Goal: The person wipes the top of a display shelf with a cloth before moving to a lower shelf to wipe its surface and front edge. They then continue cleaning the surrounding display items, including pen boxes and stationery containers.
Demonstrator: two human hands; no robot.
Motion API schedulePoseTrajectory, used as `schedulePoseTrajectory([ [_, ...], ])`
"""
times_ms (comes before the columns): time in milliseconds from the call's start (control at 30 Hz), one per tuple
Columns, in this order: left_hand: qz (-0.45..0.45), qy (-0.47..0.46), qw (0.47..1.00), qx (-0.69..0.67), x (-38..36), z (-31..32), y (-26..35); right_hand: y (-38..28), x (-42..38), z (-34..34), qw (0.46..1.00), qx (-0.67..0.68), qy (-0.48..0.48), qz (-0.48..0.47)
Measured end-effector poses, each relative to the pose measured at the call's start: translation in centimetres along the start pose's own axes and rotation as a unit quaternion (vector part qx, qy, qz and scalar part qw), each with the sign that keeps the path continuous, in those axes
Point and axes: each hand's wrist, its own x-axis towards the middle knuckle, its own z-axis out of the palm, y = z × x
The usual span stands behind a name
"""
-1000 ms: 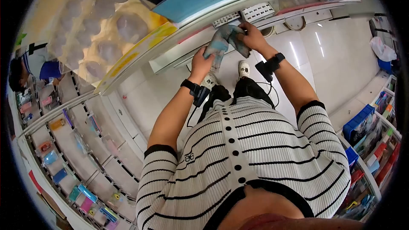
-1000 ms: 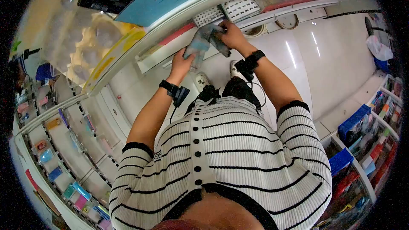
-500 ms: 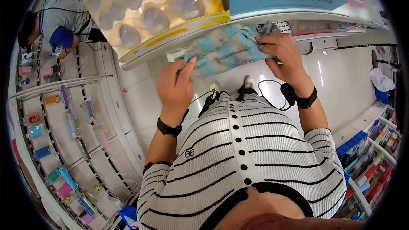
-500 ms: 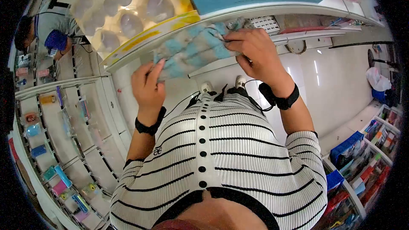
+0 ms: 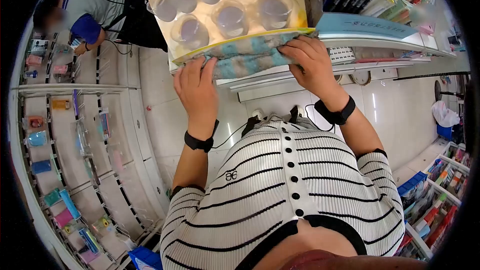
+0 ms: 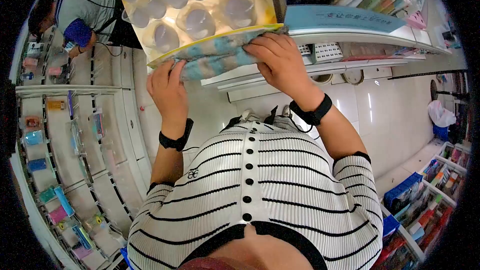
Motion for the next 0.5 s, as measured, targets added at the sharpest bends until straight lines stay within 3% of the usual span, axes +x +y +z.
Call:
schedulePoseTrajectory([
  [133,0.009,0.002,0.996,-0.089,0.1,0.4,-0.7,-0.1,0.2,0.0,1.000,0.007,-0.009,0.028],
  [500,-0.024,-0.008,0.989,-0.146,0.6,0.1,-0.9,-0.7,1.3,0.0,0.996,0.031,-0.020,0.081],
])
